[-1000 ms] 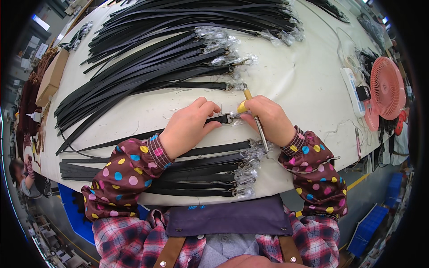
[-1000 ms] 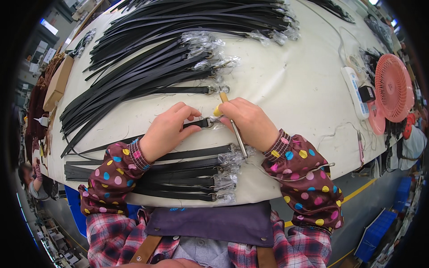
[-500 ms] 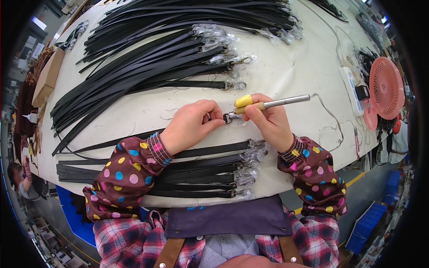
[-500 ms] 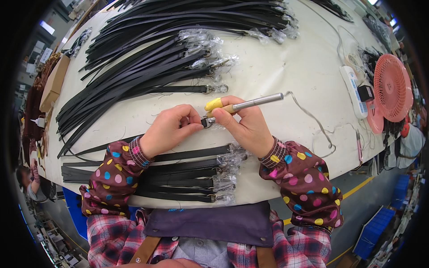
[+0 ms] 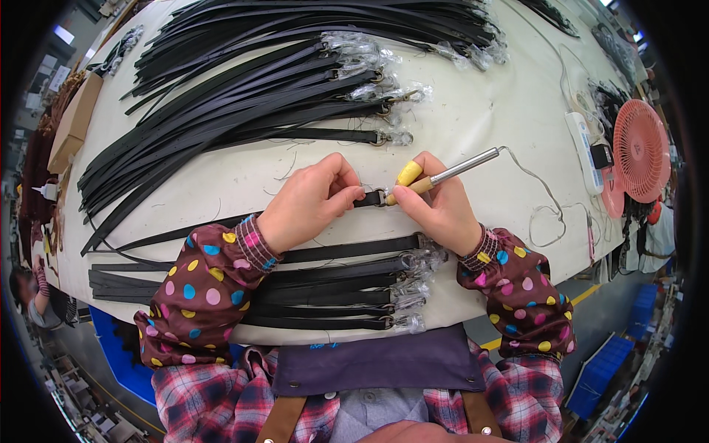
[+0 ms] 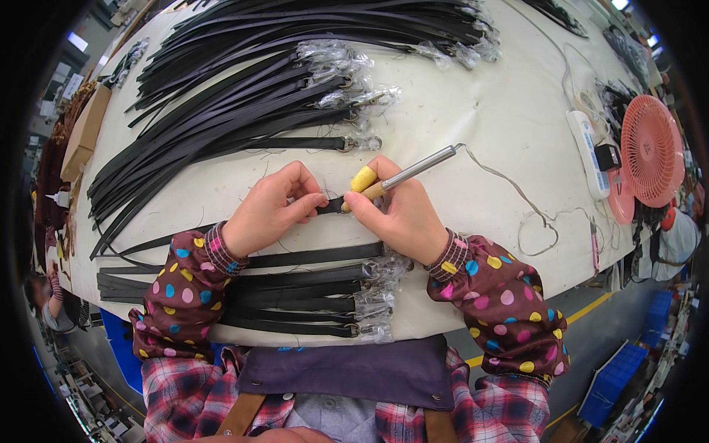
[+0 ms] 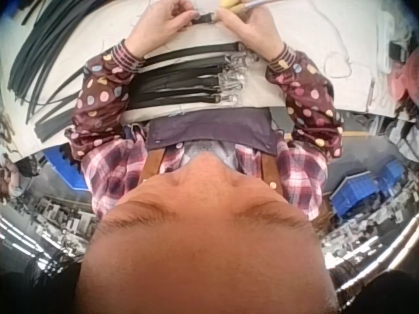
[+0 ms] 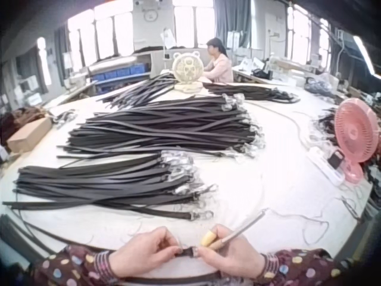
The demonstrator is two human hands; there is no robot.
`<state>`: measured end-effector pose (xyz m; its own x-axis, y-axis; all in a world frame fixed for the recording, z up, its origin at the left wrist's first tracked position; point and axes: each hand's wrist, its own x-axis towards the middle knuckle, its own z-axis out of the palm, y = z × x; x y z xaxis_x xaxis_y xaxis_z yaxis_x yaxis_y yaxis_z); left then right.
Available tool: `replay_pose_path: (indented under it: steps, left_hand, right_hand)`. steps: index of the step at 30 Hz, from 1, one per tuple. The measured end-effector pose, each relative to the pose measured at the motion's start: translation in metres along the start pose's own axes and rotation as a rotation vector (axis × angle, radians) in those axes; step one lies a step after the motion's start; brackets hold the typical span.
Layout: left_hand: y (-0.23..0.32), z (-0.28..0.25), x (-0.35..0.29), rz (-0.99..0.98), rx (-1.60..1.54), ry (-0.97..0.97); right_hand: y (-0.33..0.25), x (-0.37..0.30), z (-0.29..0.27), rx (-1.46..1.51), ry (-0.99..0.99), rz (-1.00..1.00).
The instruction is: The person uses a heated tool to melt and seal the ends of black fabric straps. They pick up each strap, apply the tool to the tip, and place the finished strap back on the table. The process is repeated for several straps.
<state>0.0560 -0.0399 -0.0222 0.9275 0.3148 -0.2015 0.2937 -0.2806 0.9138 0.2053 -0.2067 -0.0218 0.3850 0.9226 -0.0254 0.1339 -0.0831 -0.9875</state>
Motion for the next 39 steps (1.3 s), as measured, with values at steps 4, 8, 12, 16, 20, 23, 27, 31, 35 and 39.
replay_pose_path:
  steps: [4, 8, 12, 16, 20, 23, 27, 31, 35, 39]
  left_hand:
    - [0.000, 0.001, -0.001, 0.049, 0.028, 0.013]
    - [-0.001, 0.001, -0.001, 0.064, 0.031, 0.017]
    - [-0.001, 0.001, -0.001, 0.065, 0.032, 0.025]
    - [-0.003, 0.002, -0.001, 0.075, 0.026, 0.025]
    - [-0.003, 0.002, -0.001, 0.063, 0.014, 0.020]
    - [-0.002, 0.002, 0.000, 0.068, 0.029, 0.019]
    - [-0.004, 0.002, 0.000, 0.075, 0.034, 0.021]
    - [-0.003, 0.002, 0.000, 0.069, 0.033, 0.021]
    - [-0.001, 0.002, 0.000, 0.067, 0.035, 0.027]
    - [-0.002, 0.002, 0.000, 0.066, 0.039, 0.027]
  right_hand:
    - [0.000, -0.002, 0.002, 0.030, -0.002, -0.004]
    - [0.000, 0.006, 0.001, -0.164, -0.005, -0.138]
    - [0.006, 0.009, 0.006, -0.194, 0.015, -0.180]
    - [-0.002, 0.007, 0.005, -0.207, -0.044, -0.047]
    - [0.000, 0.007, 0.005, -0.224, -0.055, -0.068]
    - [0.001, 0.007, 0.006, -0.222, -0.057, -0.065]
    - [0.000, 0.007, 0.006, -0.232, -0.058, -0.067]
    - [-0.001, 0.008, 0.006, -0.242, -0.061, -0.069]
    - [0.000, 0.008, 0.007, -0.243, -0.059, -0.072]
    - [-0.001, 0.008, 0.007, -0.250, -0.059, -0.066]
